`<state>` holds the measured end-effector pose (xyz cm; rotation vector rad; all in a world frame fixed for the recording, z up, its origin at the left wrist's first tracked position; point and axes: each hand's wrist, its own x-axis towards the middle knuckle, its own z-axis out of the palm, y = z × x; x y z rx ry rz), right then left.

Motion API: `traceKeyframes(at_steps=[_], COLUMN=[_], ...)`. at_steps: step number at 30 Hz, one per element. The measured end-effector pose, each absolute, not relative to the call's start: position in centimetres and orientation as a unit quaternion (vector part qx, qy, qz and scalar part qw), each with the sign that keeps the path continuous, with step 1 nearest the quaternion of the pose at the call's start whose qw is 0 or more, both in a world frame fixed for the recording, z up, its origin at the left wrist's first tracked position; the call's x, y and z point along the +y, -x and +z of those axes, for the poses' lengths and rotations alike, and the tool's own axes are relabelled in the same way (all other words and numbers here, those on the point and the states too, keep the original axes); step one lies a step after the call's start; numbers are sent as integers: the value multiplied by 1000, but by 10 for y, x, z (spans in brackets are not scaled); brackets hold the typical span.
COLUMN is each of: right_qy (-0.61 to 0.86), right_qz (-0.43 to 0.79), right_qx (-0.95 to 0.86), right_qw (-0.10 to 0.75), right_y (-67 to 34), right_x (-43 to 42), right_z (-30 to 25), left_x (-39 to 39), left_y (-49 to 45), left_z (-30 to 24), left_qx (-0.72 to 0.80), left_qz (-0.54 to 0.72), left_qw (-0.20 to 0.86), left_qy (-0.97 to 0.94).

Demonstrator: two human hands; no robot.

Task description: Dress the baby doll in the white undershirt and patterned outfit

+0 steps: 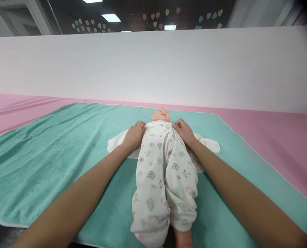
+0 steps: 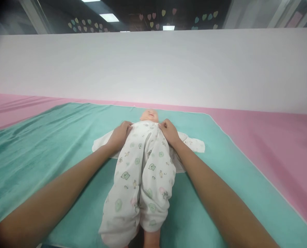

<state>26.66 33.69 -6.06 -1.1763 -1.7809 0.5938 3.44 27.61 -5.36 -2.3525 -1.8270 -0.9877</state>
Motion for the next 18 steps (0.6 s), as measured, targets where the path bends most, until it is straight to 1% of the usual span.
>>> traceKeyframes(at_steps=[3,6,9,11,13,15,18], right_qy=[486,476,440,417,410,375,294], right_qz=[236,239,195,159,150,164,120], right_qx=[-691,-675,-699,-733,-764,-826,-916], right_qw=[481,510,528,513,474,388,244], right_y=[-261,-264,-274,-282,-287,-288,-281], right_x=[327,305,260,217,168,122,72], right_z=[-67,-69,-61,-50,-38,-29,-21], left_x=[277,268,239,203,156,103,34], left_y=[-37,-39,-41,-43,-46,-50,-58], left_z=[-60,-60,-51,-41,-34,-36,-54], left_qx=[-604,-581,-547,-547,-560,-581,-584], left_qz=[-302,-331,-408,-466,-496,-492,-476], left_qw=[39,54,21,-27,-73,-102,-161], left_qy=[737,741,731,695,660,641,637])
